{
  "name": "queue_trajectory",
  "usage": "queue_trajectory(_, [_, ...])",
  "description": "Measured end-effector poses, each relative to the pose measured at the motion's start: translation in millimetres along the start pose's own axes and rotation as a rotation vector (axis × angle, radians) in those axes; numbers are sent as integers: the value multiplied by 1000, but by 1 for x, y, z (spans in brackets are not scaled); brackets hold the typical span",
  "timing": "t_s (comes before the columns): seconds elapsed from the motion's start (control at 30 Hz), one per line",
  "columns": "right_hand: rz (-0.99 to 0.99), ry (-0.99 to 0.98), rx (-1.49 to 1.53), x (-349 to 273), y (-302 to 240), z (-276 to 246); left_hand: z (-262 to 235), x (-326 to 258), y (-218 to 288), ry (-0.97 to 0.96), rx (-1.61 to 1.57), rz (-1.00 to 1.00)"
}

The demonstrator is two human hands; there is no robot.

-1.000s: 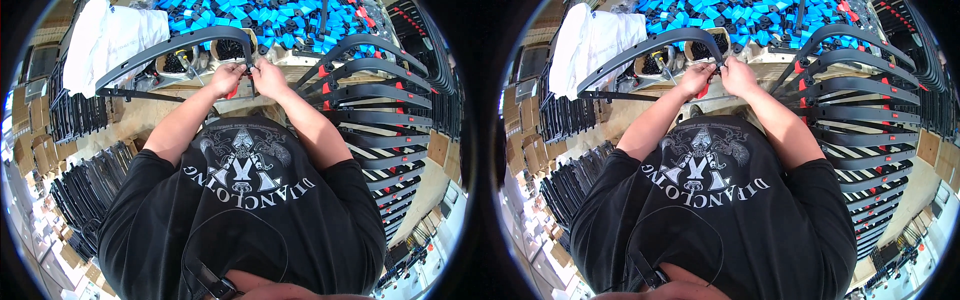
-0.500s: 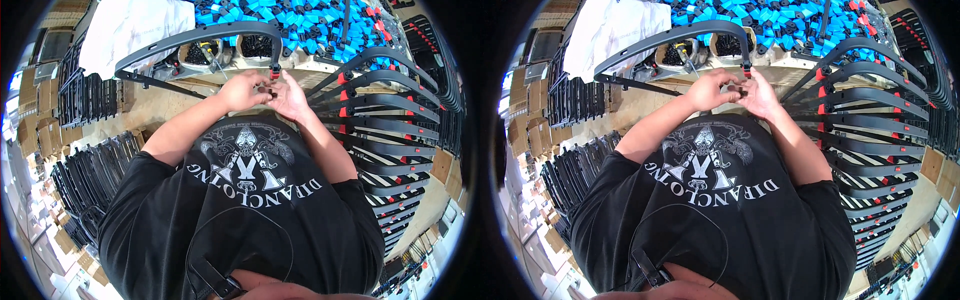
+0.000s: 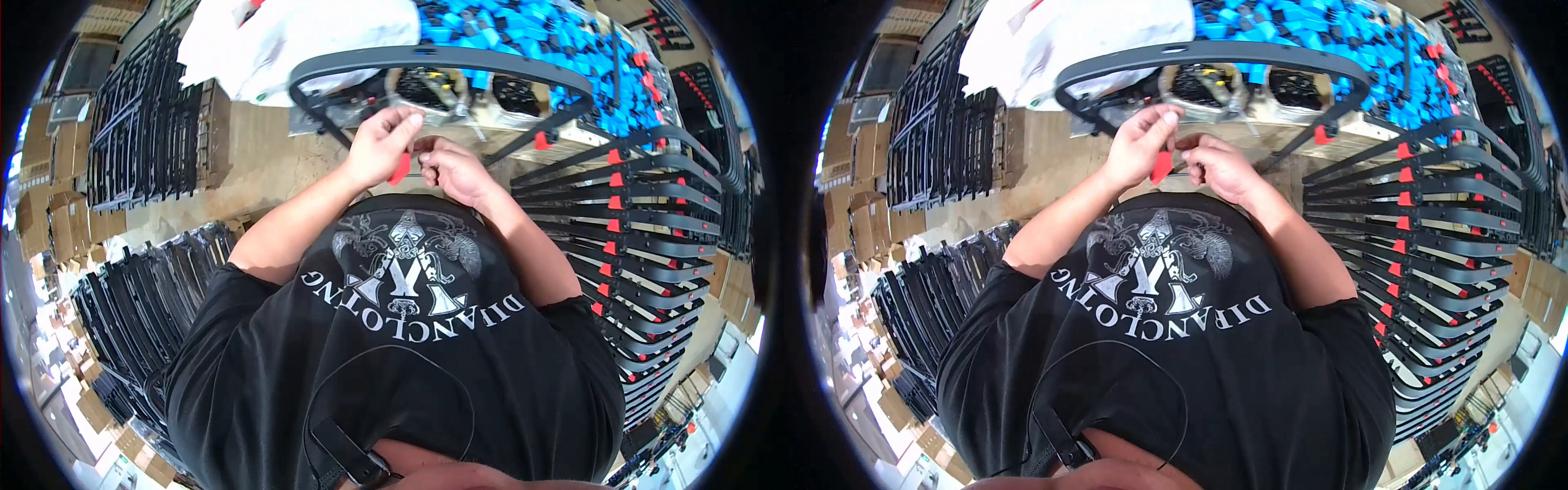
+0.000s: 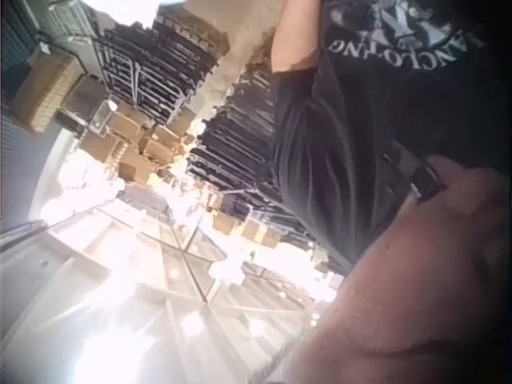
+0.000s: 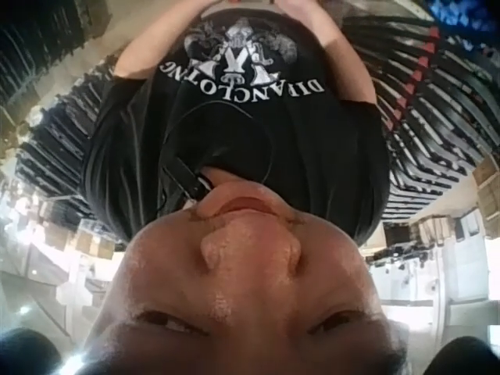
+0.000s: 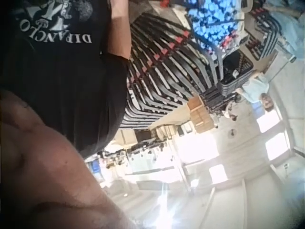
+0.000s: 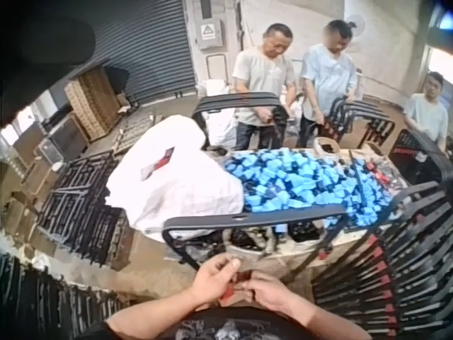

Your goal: Assembling black metal frame components by attaching plastic caps and securing them with a tool.

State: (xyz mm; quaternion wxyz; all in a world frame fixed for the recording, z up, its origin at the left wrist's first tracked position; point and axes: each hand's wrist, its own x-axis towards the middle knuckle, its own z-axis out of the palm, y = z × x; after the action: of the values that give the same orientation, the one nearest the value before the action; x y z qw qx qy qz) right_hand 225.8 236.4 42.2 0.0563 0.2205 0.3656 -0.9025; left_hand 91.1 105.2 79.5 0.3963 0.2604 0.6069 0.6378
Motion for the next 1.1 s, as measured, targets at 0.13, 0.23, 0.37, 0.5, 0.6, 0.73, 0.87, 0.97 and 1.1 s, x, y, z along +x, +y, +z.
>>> queue_trajectory(0.13, [21, -111, -283, 43, 32, 70, -61, -18, -2, 71, -88, 75])
queue_trajectory(0.23, [7, -120, -421, 61, 46, 99, -103, -32, -5, 76, -283, -33])
queue_trajectory(0.37, [11, -109, -521, 77, 63, 115, -153, -45, -8, 54, -214, 66])
queue_trajectory(0.5, [152, -62, -287, 103, 92, 91, -207, -63, -18, 66, -200, -87])
queue_trajectory(0.6, [171, -41, -6, 119, 112, 92, -215, -67, -34, 28, -158, -206])
queue_trajectory(0.73, [185, -146, 126, 135, 113, 107, -206, -65, -52, -23, -189, -219])
queue_trajectory(0.87, [137, -156, -221, 141, 105, 118, -218, -60, -50, -93, -218, -258])
queue_trajectory(0.97, [188, -6, -507, 146, 102, 125, -222, -58, -49, -120, -224, -311])
queue_trajectory(1.1, [164, 150, -568, 160, 117, 113, -230, -52, -60, -19, -114, -258])
